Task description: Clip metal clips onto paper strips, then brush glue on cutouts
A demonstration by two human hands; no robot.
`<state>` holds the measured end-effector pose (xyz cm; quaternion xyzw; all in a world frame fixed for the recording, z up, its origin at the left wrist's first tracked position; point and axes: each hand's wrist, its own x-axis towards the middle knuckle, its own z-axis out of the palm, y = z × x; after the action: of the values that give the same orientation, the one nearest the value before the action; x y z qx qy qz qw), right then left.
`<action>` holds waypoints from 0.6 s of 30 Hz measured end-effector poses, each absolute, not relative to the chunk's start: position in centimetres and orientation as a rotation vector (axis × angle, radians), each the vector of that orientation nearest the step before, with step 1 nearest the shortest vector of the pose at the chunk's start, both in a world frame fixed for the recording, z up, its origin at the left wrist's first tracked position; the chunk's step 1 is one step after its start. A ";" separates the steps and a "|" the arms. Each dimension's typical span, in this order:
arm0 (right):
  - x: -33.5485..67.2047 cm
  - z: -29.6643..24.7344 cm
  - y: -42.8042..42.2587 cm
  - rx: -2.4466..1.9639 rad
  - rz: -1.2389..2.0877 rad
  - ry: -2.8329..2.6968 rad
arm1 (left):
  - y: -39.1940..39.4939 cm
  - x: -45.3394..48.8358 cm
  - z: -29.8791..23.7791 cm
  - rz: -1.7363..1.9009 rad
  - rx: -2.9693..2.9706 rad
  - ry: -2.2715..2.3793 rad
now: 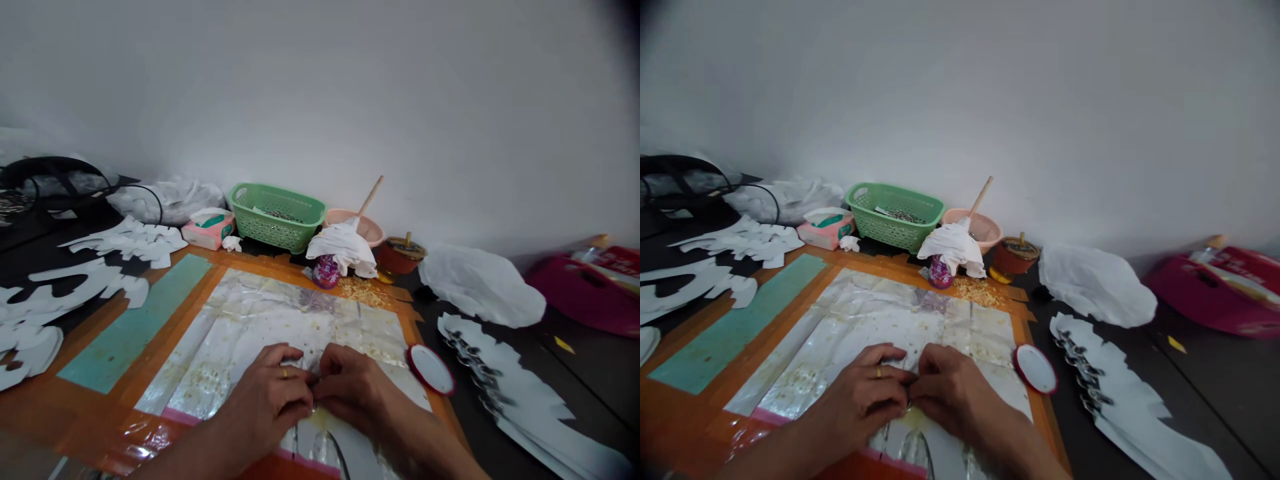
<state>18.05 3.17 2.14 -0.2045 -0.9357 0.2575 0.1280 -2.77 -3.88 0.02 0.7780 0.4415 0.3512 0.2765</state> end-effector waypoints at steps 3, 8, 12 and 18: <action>17.7 1.4 3.3 -0.515 0.711 -2.673 | -3.9 -2.7 0.0 0.929 2.102 1.204; 17.1 -0.5 2.7 -0.412 0.546 -2.517 | -4.0 -2.7 -0.3 0.909 2.117 1.255; 17.5 0.3 1.6 -0.303 0.335 -2.565 | -4.1 -2.7 -0.2 0.915 2.109 1.263; 18.4 0.4 1.4 -0.233 0.316 -2.637 | -4.1 -2.7 -0.8 0.970 2.141 1.248</action>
<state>18.41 1.37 0.44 -0.0849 -0.9613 0.1152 0.2353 -2.68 -4.08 -0.77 0.7814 0.4554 0.3542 0.2379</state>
